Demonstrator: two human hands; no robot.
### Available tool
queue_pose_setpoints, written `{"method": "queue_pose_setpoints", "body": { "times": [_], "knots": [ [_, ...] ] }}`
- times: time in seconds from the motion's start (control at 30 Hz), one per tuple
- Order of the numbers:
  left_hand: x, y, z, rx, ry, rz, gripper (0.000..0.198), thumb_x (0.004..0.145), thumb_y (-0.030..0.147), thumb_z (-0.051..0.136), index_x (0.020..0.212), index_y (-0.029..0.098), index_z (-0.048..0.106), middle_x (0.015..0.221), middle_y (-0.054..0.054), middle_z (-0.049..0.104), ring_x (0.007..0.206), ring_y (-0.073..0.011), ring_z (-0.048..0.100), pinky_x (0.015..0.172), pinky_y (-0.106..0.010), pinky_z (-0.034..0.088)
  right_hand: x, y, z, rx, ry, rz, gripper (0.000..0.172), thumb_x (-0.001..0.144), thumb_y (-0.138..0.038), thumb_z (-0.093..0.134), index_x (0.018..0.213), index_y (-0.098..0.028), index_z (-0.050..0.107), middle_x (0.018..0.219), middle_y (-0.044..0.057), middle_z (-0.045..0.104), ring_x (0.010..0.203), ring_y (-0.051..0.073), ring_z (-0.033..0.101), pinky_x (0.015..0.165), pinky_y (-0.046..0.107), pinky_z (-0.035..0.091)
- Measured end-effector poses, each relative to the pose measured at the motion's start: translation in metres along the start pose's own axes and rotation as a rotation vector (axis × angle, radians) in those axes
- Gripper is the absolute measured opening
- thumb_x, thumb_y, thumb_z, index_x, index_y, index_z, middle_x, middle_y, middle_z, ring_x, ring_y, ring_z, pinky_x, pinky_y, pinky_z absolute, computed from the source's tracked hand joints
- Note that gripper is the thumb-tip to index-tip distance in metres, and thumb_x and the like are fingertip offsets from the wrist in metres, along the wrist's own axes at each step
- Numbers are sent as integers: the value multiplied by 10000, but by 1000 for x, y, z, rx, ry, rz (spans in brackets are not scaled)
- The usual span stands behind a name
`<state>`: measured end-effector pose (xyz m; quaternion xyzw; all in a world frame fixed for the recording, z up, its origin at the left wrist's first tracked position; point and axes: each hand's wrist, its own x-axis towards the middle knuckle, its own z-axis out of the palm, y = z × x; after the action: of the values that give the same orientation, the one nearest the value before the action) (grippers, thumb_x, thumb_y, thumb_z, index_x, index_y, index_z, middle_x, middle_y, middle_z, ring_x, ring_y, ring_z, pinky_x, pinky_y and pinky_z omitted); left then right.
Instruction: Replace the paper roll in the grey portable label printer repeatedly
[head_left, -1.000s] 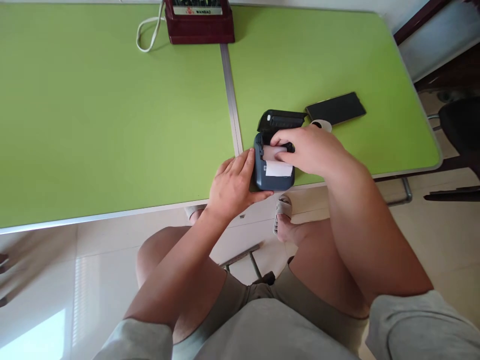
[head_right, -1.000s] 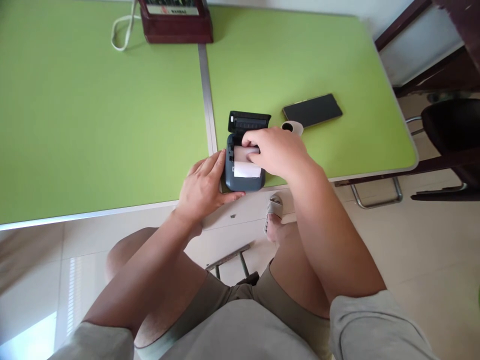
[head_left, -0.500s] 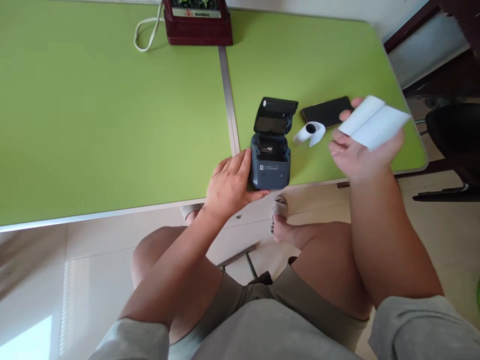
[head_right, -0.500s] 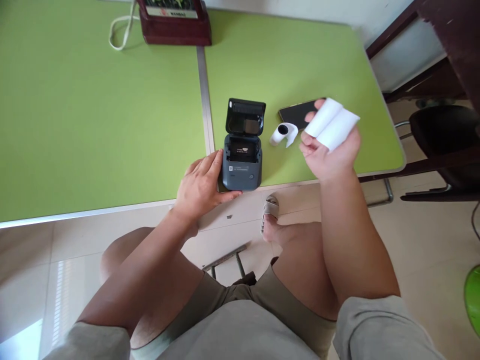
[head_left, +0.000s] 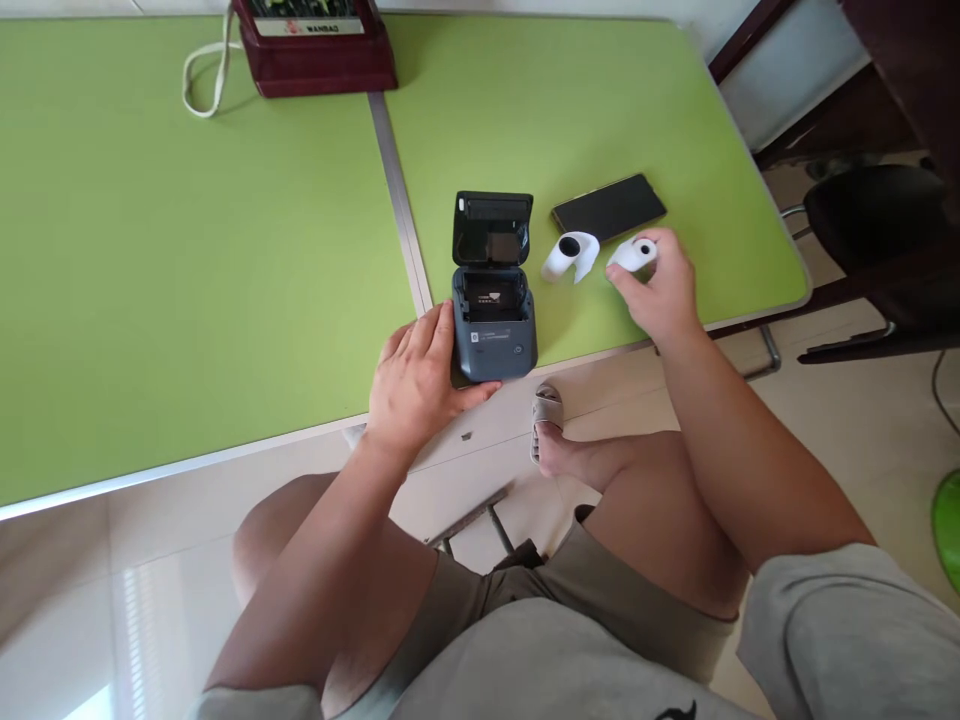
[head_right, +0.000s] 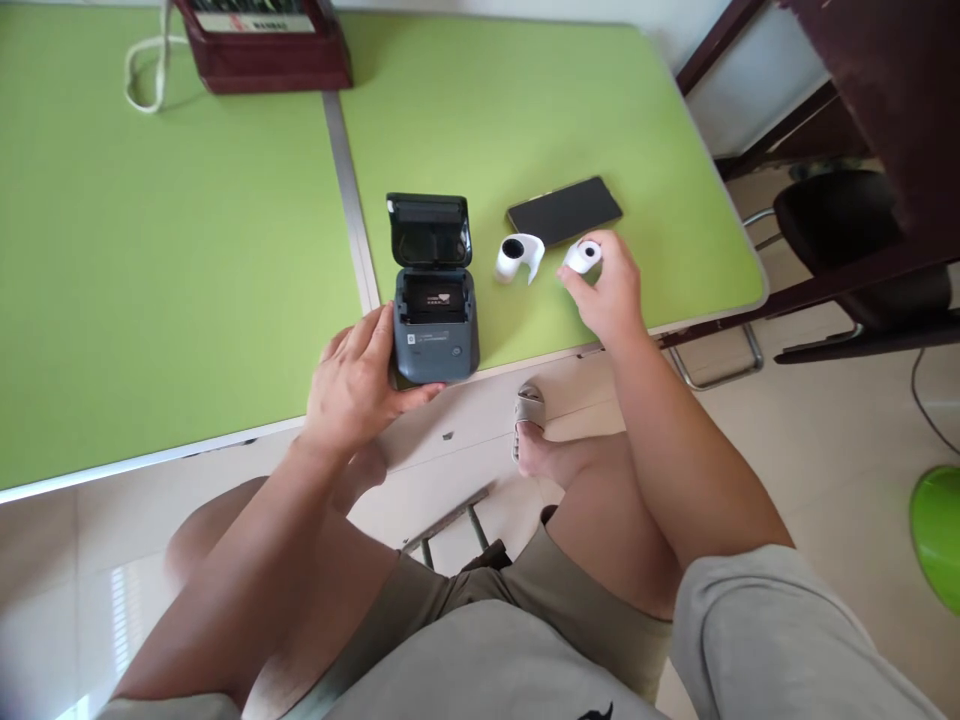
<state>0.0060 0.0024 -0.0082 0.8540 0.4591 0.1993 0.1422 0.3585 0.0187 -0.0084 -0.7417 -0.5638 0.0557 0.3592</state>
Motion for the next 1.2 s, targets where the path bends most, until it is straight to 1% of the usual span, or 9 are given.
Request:
{"method": "queue_pose_setpoints", "body": {
  "times": [0.13,0.27,0.37,0.5,0.6,0.77,0.93,1.1,1.2],
  "knots": [
    [0,-1,1,7,12,8,1108,836,924,540,1602,132,424,1528,-229,609,1373,-385,625,1184,-508,478,-2,1,-4,-49,-37,-50,635,778,-258,724,1370,-231,498,1301,122,706,1201,292,695,1082,535,542],
    [0,-1,1,9,4,5,1123,833,932,530,1604,122,421,1533,-231,603,1375,-387,623,1185,-506,480,-7,-38,-10,-124,75,-245,505,861,-282,675,1343,-237,530,1419,164,635,1391,313,596,1229,551,441],
    [0,0,2,-1,1,7,1087,857,899,542,1611,127,410,1547,-226,593,1395,-379,610,1198,-506,471,-8,-73,1,-198,-67,-326,514,900,-285,665,1392,-275,518,1473,165,566,1413,325,575,1191,546,488],
    [-1,2,0,6,-14,4,1079,847,847,627,1614,124,397,1558,-226,583,1417,-385,594,1211,-506,458,-3,-87,25,-223,-188,-280,550,891,-256,697,1410,-286,519,1482,155,500,1323,327,625,1134,547,534],
    [-1,6,-3,31,-42,-10,1099,820,784,723,1614,101,390,1560,-236,579,1417,-392,594,1215,-507,458,-3,-76,37,-160,-155,-216,517,863,-261,743,1342,-269,548,1286,116,576,1191,317,661,1096,586,542],
    [0,12,-7,73,-75,-21,1132,794,692,812,1606,28,386,1553,-256,576,1418,-383,594,1231,-473,444,-13,-46,51,69,-118,-220,650,814,-342,822,1372,-289,493,940,-2,573,886,244,666,903,557,608],
    [0,12,-7,85,-89,-11,1126,826,711,767,1605,0,374,1545,-272,576,1420,-384,591,1233,-469,430,-18,-35,53,306,-40,-297,625,851,-410,777,1379,-318,455,1001,17,617,804,221,692,759,496,631],
    [0,10,-3,101,-67,10,1203,849,777,689,1601,-86,317,1513,-320,578,1398,-392,601,1216,-475,427,-30,-73,32,472,-9,-485,512,947,-353,690,1405,-369,462,1187,60,677,1058,266,736,901,508,634],
    [-1,8,0,92,-47,19,1157,882,802,618,1599,-61,338,1496,-305,599,1386,-385,611,1213,-486,426,-41,-105,29,489,-87,-554,398,967,-285,648,1341,-348,529,1205,57,711,1100,260,732,933,483,637]
  ]
}}
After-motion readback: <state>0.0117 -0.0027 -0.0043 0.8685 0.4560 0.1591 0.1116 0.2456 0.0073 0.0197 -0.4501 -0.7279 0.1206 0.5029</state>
